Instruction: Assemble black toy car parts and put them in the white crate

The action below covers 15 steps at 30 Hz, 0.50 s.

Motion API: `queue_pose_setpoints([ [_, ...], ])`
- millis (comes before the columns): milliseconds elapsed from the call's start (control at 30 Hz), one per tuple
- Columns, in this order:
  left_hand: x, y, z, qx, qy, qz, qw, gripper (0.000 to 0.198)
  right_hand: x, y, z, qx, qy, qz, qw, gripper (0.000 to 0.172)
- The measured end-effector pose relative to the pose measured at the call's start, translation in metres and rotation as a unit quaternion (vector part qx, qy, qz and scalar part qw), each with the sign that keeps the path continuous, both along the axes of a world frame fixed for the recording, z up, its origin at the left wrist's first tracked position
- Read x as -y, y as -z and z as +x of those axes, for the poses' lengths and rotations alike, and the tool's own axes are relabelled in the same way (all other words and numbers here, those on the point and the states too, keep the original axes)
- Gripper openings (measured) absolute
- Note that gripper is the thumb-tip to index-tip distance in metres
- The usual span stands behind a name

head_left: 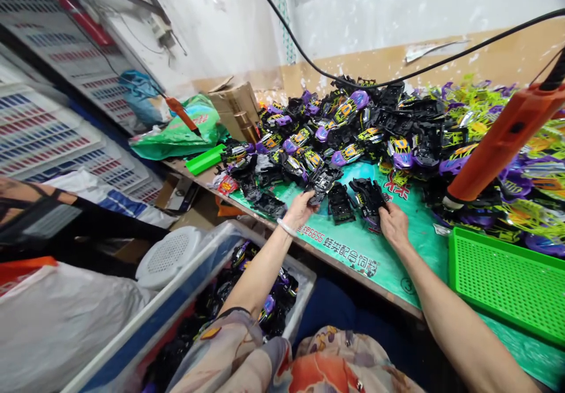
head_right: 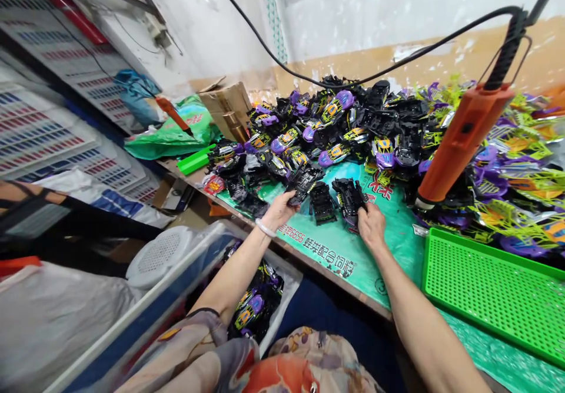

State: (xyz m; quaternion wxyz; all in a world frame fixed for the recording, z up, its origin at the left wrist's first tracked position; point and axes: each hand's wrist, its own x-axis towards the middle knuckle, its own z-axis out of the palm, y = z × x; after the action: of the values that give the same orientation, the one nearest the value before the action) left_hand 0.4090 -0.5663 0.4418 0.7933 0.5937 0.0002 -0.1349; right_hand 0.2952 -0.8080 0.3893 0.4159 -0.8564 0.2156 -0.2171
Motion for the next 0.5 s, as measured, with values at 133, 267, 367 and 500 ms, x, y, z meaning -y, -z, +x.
queue_pose_setpoints([
  [133, -0.007, 0.007, -0.018, -0.026, 0.003, -0.069, 0.997, 0.023, -0.009, 0.001, -0.001, 0.051, -0.008, 0.018, 0.999, 0.036],
  [267, -0.015, 0.013, -0.027, -0.032, -0.001, -0.081, 0.996, 0.024, -0.013, 0.002, -0.002, 0.074, -0.001, 0.012, 0.997, 0.033],
  [367, -0.02, 0.014, -0.035, -0.019, 0.005, -0.085, 0.996, 0.029, -0.014, 0.002, -0.002, 0.092, 0.005, -0.005, 0.996, 0.032],
  [500, -0.021, 0.014, -0.048, 0.003, 0.003, -0.087, 0.996, 0.034, -0.015, 0.0, -0.003, 0.124, 0.009, -0.037, 0.992, 0.031],
])
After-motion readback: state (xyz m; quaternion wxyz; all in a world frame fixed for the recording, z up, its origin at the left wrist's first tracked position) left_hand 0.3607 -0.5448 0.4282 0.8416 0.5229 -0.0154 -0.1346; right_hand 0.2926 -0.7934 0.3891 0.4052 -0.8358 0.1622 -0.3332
